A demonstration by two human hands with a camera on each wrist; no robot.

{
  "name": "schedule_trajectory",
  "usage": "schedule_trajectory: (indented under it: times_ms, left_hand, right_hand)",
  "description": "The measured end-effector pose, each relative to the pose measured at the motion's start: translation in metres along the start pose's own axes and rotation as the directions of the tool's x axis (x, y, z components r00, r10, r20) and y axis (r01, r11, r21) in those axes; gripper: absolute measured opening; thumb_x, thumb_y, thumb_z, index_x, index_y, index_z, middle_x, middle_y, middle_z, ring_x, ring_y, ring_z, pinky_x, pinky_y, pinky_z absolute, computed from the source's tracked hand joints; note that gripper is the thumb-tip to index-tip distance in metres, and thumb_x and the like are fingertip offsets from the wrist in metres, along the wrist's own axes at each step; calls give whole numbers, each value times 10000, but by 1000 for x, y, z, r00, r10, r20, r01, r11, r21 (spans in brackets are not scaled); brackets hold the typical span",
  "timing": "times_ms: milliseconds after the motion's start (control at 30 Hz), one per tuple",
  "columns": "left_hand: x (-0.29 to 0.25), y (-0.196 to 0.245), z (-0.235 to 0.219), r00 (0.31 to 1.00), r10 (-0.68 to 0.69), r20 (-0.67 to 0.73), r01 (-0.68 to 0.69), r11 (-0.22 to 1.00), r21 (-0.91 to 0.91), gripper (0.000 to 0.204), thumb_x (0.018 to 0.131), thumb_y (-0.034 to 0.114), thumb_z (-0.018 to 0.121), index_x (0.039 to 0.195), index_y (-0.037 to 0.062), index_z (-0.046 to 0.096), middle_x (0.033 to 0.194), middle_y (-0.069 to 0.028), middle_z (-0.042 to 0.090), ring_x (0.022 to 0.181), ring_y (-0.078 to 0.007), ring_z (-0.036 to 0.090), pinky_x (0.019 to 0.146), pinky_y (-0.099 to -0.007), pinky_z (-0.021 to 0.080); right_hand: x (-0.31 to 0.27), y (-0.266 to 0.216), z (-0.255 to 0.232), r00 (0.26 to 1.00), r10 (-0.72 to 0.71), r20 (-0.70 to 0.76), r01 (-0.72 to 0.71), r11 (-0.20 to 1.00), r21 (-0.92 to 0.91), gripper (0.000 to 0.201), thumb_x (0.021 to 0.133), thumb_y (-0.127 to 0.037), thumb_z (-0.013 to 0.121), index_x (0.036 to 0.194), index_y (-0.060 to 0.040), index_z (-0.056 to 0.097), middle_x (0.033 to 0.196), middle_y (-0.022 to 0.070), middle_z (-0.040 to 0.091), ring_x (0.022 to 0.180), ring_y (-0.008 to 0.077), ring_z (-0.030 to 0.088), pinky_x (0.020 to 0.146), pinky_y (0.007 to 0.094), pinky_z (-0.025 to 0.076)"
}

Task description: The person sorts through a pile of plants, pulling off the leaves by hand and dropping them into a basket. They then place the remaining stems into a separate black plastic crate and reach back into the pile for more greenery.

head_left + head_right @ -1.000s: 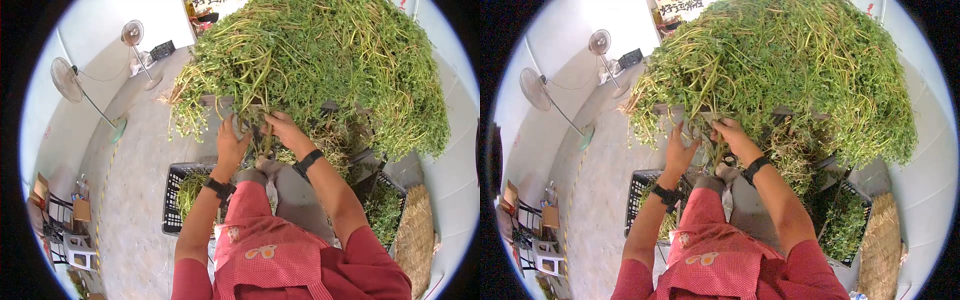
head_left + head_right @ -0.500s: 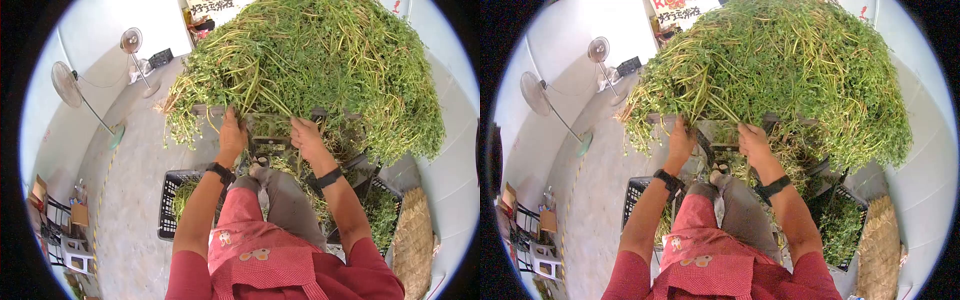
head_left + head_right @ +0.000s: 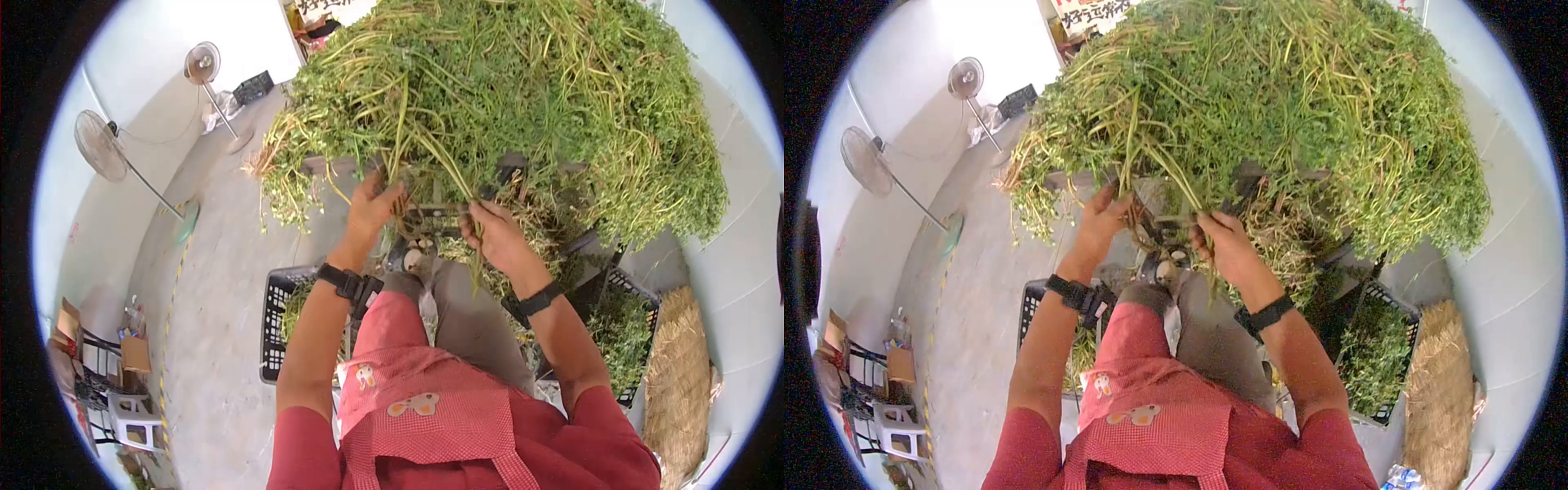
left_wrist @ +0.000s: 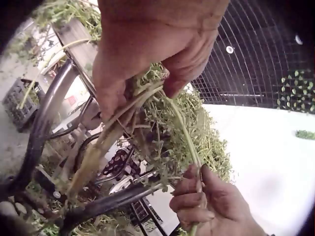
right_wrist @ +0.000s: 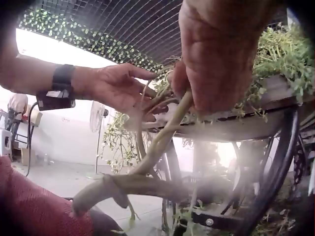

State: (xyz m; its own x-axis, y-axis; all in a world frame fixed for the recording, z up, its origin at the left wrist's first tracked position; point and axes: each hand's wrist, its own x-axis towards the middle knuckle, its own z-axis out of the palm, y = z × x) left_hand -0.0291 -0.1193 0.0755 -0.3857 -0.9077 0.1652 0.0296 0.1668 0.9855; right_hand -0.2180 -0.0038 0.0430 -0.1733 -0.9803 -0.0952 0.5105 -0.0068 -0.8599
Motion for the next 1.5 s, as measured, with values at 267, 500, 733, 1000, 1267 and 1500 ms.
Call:
schedule_trajectory:
  times_ms: [267, 500, 733, 1000, 1267, 1500]
  left_hand:
    - [-30, 1, -15, 956, -193, 222, 281, 821, -497, 450, 908, 318, 473, 1242, 23, 412, 1154, -106, 503, 992, -278, 555, 791, -473, 484]
    - [-63, -18, -30, 934, -224, 280, 320, 872, -371, 344, 938, 207, 427, 1222, 16, 460, 1057, -97, 578, 908, -238, 597, 797, -380, 491]
    - [-62, -38, -32, 975, -182, 128, 210, 941, -264, 309, 937, 235, 461, 1141, 11, 518, 863, -62, 629, 721, -127, 582, 658, -272, 455]
    - [-51, -44, -20, 985, -143, 100, 165, 947, -274, 299, 937, 241, 477, 1123, 17, 545, 766, -42, 608, 652, -129, 560, 641, -272, 458]
    - [-65, -49, -16, 989, -122, 81, 136, 971, -198, 342, 919, 248, 507, 1171, 17, 512, 904, -58, 617, 797, -136, 567, 719, -288, 452]
    - [-63, -62, -24, 997, -67, -27, 69, 995, 76, 352, 911, 201, 515, 1212, 20, 487, 1048, -70, 586, 948, -150, 538, 845, -286, 419]
  right_hand:
    - [2, 18, 12, 998, 50, 30, -50, 999, 21, 173, 879, -216, 575, 937, -54, 565, 772, 48, 593, 622, 117, 566, 468, 215, 386]
    - [-15, 17, 10, 993, 117, 22, -118, 992, 55, 207, 905, -254, 532, 948, -53, 562, 670, 7, 529, 516, 82, 456, 436, 198, 304]
    - [-36, -5, -8, 999, 28, -26, -24, 991, 128, 258, 936, -252, 478, 975, -12, 565, 533, -41, 399, 409, 54, 323, 372, 214, 217]
    - [-100, -61, -50, 983, -160, -92, 159, 987, -18, 242, 931, -232, 482, 955, -10, 575, 539, -43, 400, 410, 52, 316, 371, 211, 229]
    - [-146, -83, -64, 909, -396, -132, 417, 845, 335, 274, 936, -306, 465, 1048, -60, 508, 552, -62, 262, 439, 38, 232, 365, 200, 193]
    - [-187, -103, -15, 880, -473, 37, 432, 831, 352, 252, 940, -307, 453, 1038, -75, 467, 519, -79, 222, 394, 33, 187, 343, 186, 169]
